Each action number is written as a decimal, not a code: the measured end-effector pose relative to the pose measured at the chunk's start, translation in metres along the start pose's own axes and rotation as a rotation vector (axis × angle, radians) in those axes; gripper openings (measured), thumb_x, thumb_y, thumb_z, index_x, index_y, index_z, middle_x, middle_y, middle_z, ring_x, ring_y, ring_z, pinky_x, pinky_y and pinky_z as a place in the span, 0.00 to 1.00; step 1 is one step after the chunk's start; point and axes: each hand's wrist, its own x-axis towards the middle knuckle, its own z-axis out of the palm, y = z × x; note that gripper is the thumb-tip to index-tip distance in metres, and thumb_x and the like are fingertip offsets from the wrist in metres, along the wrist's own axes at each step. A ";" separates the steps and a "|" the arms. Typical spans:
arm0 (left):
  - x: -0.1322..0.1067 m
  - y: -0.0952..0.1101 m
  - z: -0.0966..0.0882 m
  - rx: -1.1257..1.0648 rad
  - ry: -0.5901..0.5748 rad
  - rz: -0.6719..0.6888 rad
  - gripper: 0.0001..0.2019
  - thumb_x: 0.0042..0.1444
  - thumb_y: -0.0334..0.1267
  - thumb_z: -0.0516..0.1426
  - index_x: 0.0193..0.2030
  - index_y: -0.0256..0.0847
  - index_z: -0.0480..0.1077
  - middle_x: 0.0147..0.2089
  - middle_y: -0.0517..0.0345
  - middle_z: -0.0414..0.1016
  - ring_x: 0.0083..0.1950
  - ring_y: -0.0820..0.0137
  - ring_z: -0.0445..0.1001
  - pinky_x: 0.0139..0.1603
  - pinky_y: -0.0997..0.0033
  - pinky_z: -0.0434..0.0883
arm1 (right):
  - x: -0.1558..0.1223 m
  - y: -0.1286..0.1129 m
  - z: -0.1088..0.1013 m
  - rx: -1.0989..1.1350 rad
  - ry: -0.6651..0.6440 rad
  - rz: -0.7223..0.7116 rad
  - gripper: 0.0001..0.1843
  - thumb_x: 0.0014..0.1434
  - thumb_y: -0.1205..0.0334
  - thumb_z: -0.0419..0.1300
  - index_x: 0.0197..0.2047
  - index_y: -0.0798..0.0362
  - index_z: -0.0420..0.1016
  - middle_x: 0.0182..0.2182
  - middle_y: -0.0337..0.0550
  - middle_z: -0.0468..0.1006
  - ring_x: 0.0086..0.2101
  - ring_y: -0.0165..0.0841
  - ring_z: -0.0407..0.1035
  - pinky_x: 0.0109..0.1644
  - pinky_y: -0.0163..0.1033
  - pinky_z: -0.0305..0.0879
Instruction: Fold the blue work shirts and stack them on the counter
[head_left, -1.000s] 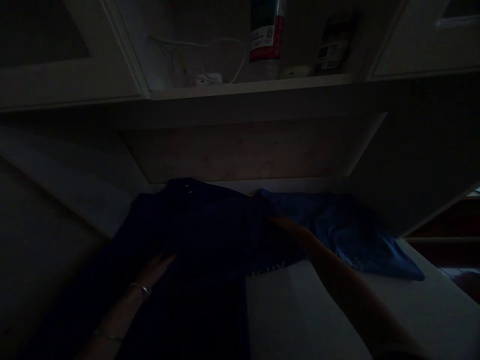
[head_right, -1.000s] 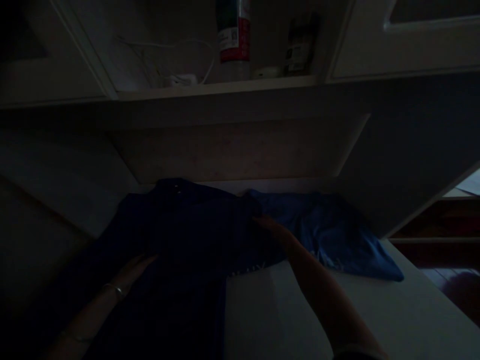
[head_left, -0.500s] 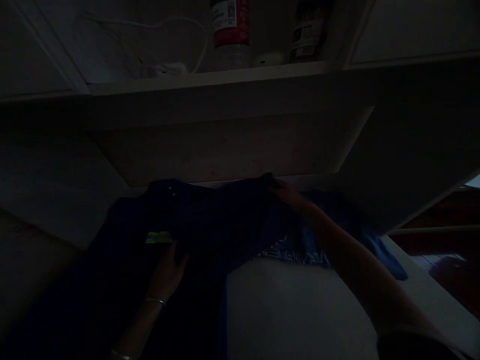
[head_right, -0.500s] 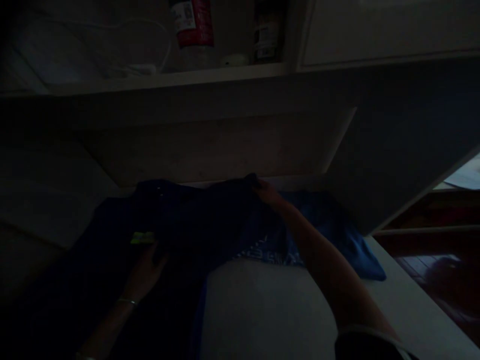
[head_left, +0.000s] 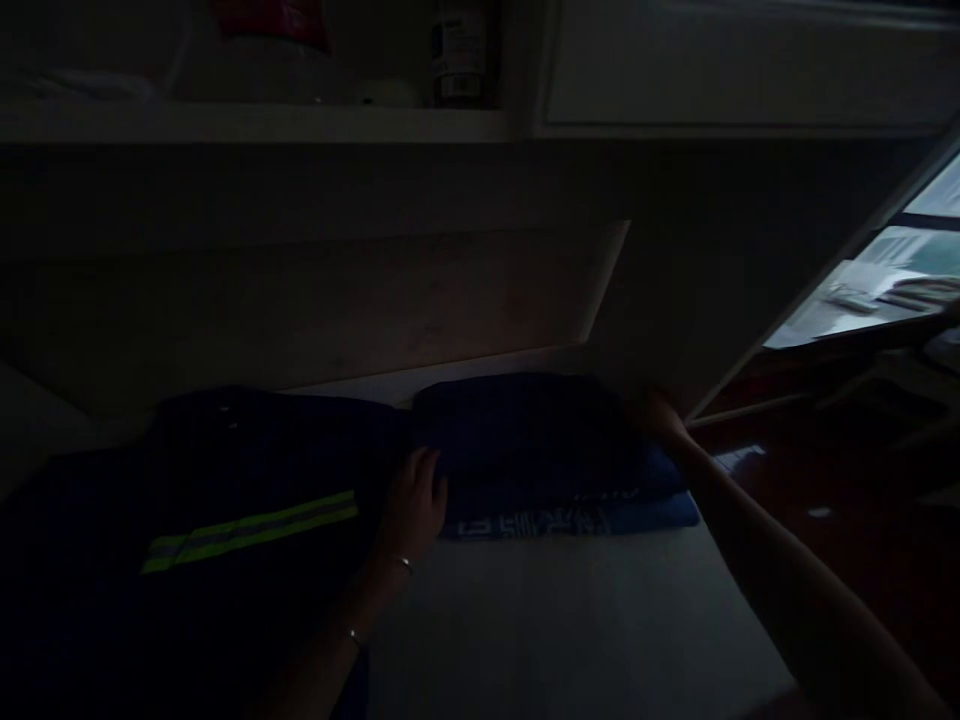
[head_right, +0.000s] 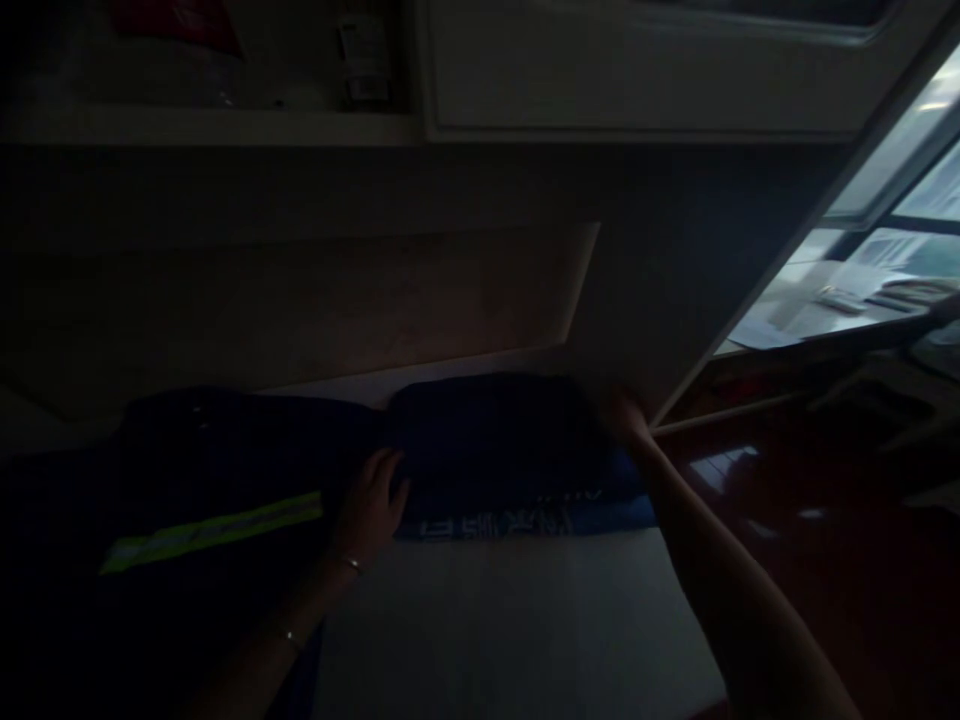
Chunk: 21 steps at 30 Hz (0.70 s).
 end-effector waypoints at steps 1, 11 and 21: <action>-0.006 0.008 0.003 0.016 -0.034 0.076 0.19 0.63 0.41 0.50 0.59 0.40 0.67 0.63 0.43 0.66 0.64 0.54 0.65 0.66 0.48 0.61 | -0.015 -0.001 0.002 -0.056 0.000 -0.045 0.30 0.59 0.54 0.57 0.63 0.59 0.66 0.58 0.61 0.69 0.58 0.51 0.62 0.62 0.54 0.57; -0.029 0.000 0.027 0.112 -0.365 0.310 0.19 0.64 0.39 0.51 0.60 0.45 0.67 0.64 0.53 0.69 0.64 0.60 0.66 0.67 0.50 0.60 | -0.125 0.011 0.023 -0.316 -0.587 -0.496 0.35 0.57 0.37 0.58 0.65 0.37 0.62 0.65 0.43 0.63 0.64 0.49 0.53 0.66 0.70 0.35; -0.031 0.031 -0.017 -0.046 -0.422 0.386 0.14 0.66 0.39 0.50 0.53 0.49 0.72 0.51 0.58 0.79 0.53 0.68 0.74 0.64 0.55 0.61 | -0.128 0.009 -0.030 -0.039 -0.652 -0.318 0.24 0.60 0.44 0.56 0.55 0.46 0.76 0.55 0.46 0.76 0.56 0.47 0.68 0.61 0.54 0.64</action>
